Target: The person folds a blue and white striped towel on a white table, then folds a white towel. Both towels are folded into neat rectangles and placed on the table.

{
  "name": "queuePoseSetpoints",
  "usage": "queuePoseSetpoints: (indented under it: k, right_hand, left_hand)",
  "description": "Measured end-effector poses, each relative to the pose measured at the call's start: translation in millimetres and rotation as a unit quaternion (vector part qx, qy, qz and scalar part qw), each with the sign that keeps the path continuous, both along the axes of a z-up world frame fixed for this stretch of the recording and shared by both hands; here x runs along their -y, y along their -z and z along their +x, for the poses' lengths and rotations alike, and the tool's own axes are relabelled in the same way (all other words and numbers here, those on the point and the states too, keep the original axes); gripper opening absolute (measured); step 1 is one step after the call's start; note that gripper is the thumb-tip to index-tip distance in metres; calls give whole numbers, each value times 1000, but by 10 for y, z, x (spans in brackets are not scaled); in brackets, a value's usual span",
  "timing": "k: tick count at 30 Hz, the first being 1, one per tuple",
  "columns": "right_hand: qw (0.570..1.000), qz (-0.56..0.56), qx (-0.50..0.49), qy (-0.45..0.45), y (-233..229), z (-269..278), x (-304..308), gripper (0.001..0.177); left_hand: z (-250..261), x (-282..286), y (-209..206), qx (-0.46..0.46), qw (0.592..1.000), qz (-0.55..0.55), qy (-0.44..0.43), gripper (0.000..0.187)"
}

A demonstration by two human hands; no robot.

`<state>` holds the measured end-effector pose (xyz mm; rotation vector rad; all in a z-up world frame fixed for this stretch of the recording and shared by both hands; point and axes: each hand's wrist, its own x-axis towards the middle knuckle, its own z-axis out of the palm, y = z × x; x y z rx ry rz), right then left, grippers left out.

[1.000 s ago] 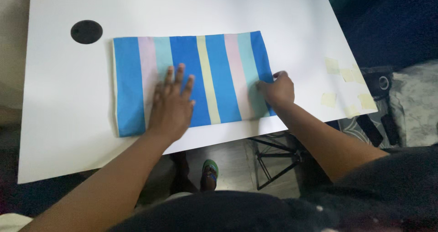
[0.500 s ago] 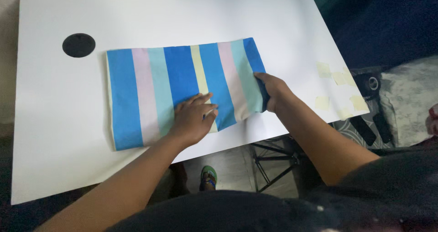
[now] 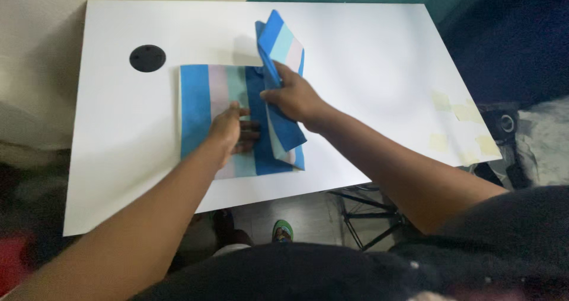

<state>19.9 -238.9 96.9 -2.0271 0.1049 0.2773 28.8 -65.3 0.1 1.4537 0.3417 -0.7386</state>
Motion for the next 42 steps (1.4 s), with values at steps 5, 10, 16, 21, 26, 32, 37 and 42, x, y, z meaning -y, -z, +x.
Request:
queuePoseSetpoints:
  k: [5, 10, 16, 21, 26, 32, 37, 42]
  right_hand:
    - [993, -66, -3, -102, 285, 67, -684, 77]
    - [978, -149, -10, -146, 420, 93, -1102, 85]
    - [967, -155, -96, -179, 275, 74, -1403, 99]
    - [957, -162, -109, -216, 160, -54, -1665, 112]
    - [947, -187, -131, -226, 167, -141, -1760, 114]
    - [964, -178, -92, -173, 261, -181, -1703, 62]
    - [931, -300, 205, 22, 419, 186, -1162, 44]
    - [880, -453, 132, -56, 764, 443, -690, 63]
  left_hand:
    - [620, -487, 1, -68, 996, -50, 5, 71]
    - [1238, -538, 121, -30, 984, -144, -102, 62]
    - [1586, -729, 335, 87, 986, 125, -72, 30]
    - [1622, -784, 319, 61, 980, 166, -94, 26]
    - [1481, -742, 276, 147, 960, 217, -102, 27]
    - [1644, -759, 431, 133, 961, 228, -78, 37]
    - [1694, -773, 558, 99, 970, 200, -96, 43]
    - [1575, -774, 434, 111, 960, 244, -75, 37]
